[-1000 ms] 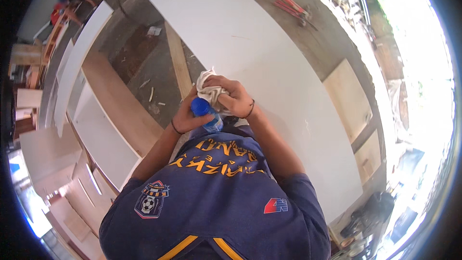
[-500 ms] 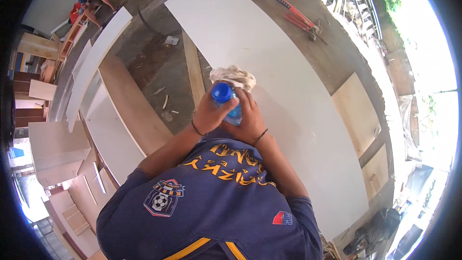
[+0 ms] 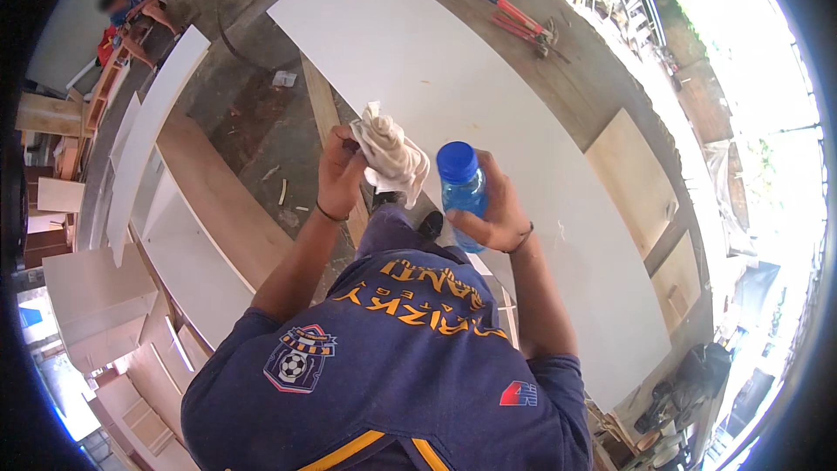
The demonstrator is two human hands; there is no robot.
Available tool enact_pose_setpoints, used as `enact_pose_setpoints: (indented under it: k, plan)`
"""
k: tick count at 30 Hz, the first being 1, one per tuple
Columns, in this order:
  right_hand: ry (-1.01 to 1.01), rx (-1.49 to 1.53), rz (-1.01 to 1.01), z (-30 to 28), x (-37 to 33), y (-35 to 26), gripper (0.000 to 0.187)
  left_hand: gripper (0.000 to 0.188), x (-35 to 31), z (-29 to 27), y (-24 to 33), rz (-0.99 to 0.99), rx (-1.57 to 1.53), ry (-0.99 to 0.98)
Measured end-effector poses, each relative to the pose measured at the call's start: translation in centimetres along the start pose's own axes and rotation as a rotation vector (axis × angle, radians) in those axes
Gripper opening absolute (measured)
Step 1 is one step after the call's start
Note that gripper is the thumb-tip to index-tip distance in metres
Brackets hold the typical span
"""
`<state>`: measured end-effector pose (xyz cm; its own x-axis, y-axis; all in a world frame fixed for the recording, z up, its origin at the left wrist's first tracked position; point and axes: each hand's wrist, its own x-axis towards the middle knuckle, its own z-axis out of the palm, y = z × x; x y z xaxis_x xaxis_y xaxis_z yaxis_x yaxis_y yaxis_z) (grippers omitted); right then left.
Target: The person trims the edge of a white furniture board with a small blade, then pours liquid from a blue bottle onto a cloth and wipes the surface and edges of the board.
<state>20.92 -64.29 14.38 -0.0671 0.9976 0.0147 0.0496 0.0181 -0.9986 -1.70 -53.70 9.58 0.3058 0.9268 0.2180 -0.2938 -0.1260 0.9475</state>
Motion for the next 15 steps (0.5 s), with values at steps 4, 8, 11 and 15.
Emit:
enact_pose_setpoints:
  k: [4, 8, 11, 15]
  plan:
    - [-0.079, -0.574, 0.057, 0.1, 1.2, -5.0, 0.067, 0.016, 0.9, -0.5, 0.6, -0.33, -0.66, -0.006]
    - [-0.274, -0.883, 0.26, 0.3, 2.8, -7.8, 0.063, 0.023, 0.6, 0.4, 0.1, -0.459, -0.902, 0.017]
    - [-0.344, -1.07, 0.245, 0.6, 4.0, -8.4, 0.059, 0.027, 0.4, 0.9, -0.7, -0.525, -0.837, 0.068]
    - [-0.368, -1.191, 0.256, 0.6, 4.7, -8.6, 0.055, 0.027, 0.4, 1.8, -0.8, -0.55, -0.786, 0.091]
